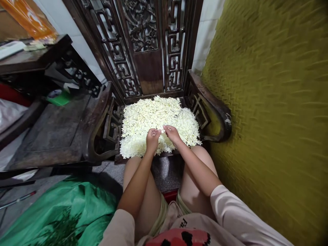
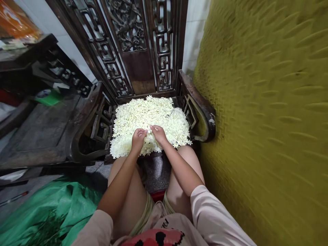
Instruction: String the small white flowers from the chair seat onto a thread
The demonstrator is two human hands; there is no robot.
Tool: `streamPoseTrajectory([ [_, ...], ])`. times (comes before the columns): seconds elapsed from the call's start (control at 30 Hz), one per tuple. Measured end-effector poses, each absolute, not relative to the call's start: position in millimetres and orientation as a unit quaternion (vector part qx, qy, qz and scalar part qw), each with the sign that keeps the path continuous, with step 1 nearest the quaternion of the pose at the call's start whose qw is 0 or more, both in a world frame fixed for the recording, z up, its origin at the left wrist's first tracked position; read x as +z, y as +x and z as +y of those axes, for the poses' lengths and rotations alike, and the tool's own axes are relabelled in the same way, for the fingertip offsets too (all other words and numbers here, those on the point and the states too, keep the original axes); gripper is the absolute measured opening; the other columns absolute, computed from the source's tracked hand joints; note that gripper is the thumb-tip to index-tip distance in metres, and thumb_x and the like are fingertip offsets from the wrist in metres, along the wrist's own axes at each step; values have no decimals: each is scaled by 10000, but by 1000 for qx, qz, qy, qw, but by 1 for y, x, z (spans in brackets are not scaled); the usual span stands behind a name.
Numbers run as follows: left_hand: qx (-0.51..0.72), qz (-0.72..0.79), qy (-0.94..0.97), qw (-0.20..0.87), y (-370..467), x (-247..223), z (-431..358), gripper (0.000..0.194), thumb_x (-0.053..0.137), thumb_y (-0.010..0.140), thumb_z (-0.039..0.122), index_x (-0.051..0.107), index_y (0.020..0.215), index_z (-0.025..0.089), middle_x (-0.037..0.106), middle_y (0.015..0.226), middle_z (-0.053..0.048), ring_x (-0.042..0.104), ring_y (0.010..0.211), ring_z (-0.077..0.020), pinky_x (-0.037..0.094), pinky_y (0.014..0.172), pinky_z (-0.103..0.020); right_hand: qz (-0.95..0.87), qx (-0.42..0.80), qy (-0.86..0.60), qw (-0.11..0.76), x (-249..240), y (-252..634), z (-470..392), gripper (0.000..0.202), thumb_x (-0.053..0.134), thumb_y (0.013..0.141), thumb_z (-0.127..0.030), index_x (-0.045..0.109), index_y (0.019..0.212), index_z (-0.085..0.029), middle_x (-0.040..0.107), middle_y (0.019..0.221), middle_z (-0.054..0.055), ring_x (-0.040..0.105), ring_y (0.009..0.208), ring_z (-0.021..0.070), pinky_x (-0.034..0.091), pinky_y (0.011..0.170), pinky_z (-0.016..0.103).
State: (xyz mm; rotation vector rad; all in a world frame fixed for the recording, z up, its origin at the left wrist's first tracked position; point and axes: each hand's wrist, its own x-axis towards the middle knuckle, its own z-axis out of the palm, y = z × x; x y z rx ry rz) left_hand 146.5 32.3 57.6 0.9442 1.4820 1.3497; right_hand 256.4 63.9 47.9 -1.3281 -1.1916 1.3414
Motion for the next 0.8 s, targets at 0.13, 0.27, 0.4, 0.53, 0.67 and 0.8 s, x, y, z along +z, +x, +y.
streamPoseTrajectory([
  [0.13, 539, 584, 358, 491, 142, 64, 33, 251, 655, 645, 373, 606, 761, 156, 599, 704, -17, 545, 659, -126, 425, 685, -265, -479, 561, -522, 428, 49, 255, 64, 469, 547, 673, -635, 599, 694, -168, 469, 524, -27, 439, 542, 111, 357, 537, 229],
  [0.27, 535, 580, 346, 507, 143, 67, 33, 252, 673, 619, 379, 627, 710, 149, 608, 671, -21, 546, 649, -131, 421, 677, -270, -485, 541, -527, 442, 51, 256, 62, 438, 535, 702, -604, 599, 685, -171, 529, 586, -7, 494, 608, 125, 392, 598, 241],
  [0.4, 559, 600, 334, 464, 145, 64, 33, 244, 674, 623, 379, 616, 693, 153, 604, 654, -18, 539, 647, -132, 416, 664, -263, -503, 459, -540, 495, 62, 258, 57, 356, 565, 717, -534, 614, 710, -181, 619, 755, 28, 550, 768, 161, 418, 731, 272],
  [0.53, 571, 604, 345, 436, 145, 61, 33, 214, 666, 632, 358, 603, 671, 157, 591, 638, -11, 534, 650, -133, 410, 658, -254, -576, 443, -495, 477, 69, 258, 51, 289, 614, 710, -473, 660, 749, -190, 629, 799, 42, 542, 750, 164, 421, 710, 276],
  [0.67, 557, 580, 343, 486, 142, 59, 33, 238, 677, 629, 388, 609, 660, 162, 588, 648, -11, 506, 623, -114, 394, 630, -240, -584, 458, -477, 470, 69, 259, 50, 271, 619, 717, -448, 680, 786, -193, 636, 817, 49, 542, 741, 166, 424, 693, 282],
  [0.8, 517, 546, 321, 575, 137, 58, 35, 324, 703, 603, 471, 602, 655, 167, 549, 636, -2, 455, 560, -81, 357, 562, -222, -564, 469, -484, 477, 71, 261, 52, 271, 637, 695, -450, 686, 773, -195, 651, 825, 47, 556, 776, 173, 424, 729, 295],
])
